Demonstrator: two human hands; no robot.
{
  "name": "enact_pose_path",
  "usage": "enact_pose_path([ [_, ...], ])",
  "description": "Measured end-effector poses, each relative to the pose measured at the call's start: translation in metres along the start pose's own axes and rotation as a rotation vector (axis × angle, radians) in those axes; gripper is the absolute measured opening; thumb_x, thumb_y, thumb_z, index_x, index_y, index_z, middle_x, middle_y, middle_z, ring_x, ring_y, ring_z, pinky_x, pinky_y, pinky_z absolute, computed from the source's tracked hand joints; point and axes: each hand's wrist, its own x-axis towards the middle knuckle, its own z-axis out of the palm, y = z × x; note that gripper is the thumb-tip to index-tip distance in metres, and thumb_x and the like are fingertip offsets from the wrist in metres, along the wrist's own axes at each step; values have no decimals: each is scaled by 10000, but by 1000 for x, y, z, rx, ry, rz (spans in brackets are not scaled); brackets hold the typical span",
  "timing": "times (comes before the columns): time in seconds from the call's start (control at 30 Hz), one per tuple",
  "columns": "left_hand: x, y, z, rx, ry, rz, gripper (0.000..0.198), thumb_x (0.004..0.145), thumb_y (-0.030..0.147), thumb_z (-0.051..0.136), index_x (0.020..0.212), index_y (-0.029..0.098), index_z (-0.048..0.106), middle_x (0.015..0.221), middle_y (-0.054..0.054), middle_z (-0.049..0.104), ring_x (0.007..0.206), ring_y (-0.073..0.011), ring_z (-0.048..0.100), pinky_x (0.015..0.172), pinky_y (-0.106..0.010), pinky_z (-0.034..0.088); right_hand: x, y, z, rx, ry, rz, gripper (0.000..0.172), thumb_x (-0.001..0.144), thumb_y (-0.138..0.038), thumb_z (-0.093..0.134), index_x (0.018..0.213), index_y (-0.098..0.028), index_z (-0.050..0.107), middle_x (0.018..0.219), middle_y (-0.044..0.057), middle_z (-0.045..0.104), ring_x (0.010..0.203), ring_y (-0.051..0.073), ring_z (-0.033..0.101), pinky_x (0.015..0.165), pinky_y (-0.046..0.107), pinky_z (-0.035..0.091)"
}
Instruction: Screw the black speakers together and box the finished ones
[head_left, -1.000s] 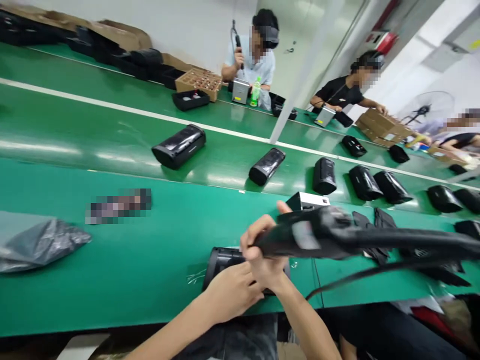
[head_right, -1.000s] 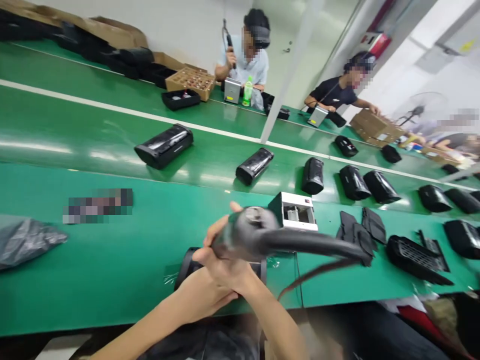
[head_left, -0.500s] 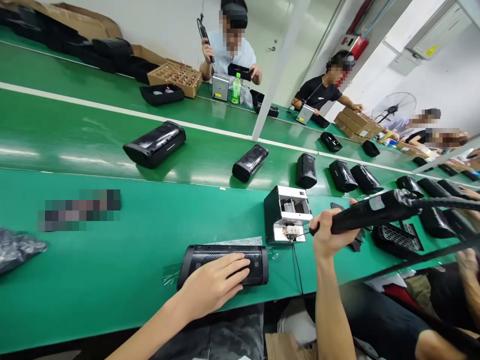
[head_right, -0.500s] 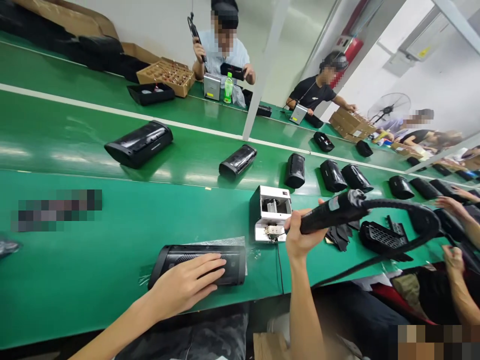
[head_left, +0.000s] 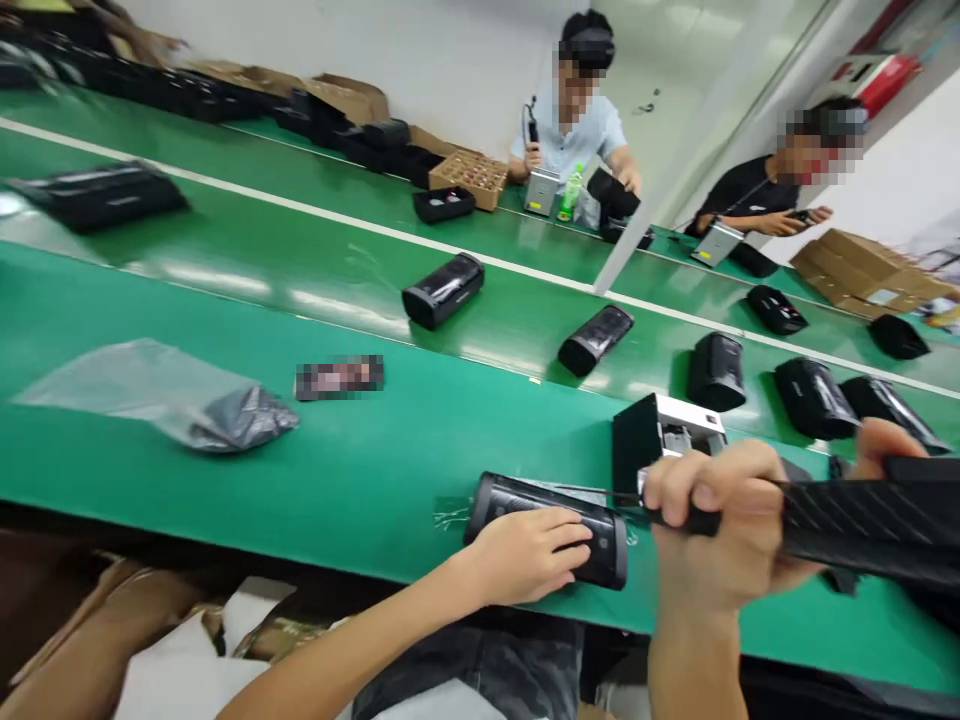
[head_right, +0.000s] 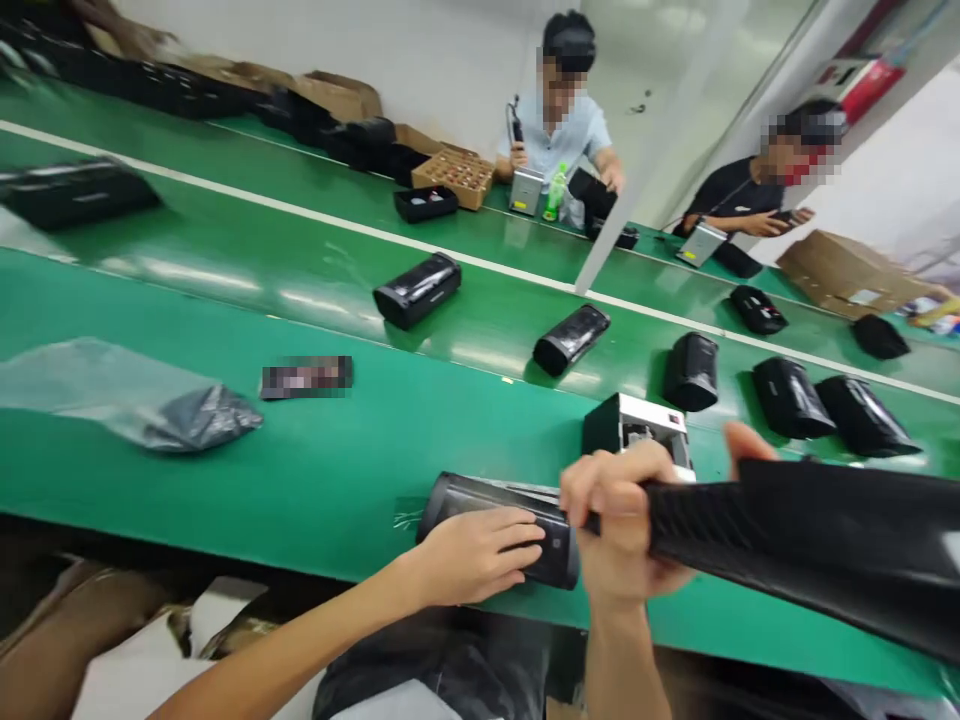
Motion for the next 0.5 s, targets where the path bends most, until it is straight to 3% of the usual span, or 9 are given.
enact_pose_path([
  [0.1,2,-2,6,25,-26,27,235,1101,339,648,1207,160,759,1367,-108,789,1339,-238,702,1233,-343,495,-14,15,56,163,-142,30,471,1008,-342,798,1389,-348,522,674,-128,534,398,103,463,431,257,448],
  [0.2,3,-3,17,35,-37,57,216,1121,316,613,1062,201,786,1251,-78,826,1207,-219,747,1156,-331,534,-25,36,84,222,-266,56,554,1043,-271,767,1509,-366,483,722,-122,565,428,92,487,432,240,457],
  [0.3,2,-4,25,22,-28,75,263,1131,296,586,990,211,791,1222,-72,831,1199,-217,745,1140,-328,536,-28,48,87,215,-312,67,551,1045,-235,763,1518,-366,513,727,-119,572,441,86,495,426,229,447],
  [0.5,1,-2,36,-29,15,37,265,1135,287,567,1139,151,795,1248,-97,824,1202,-233,741,1145,-351,532,-27,48,84,202,-291,74,539,1037,-237,767,1502,-362,524,714,-126,554,425,86,492,428,237,466],
])
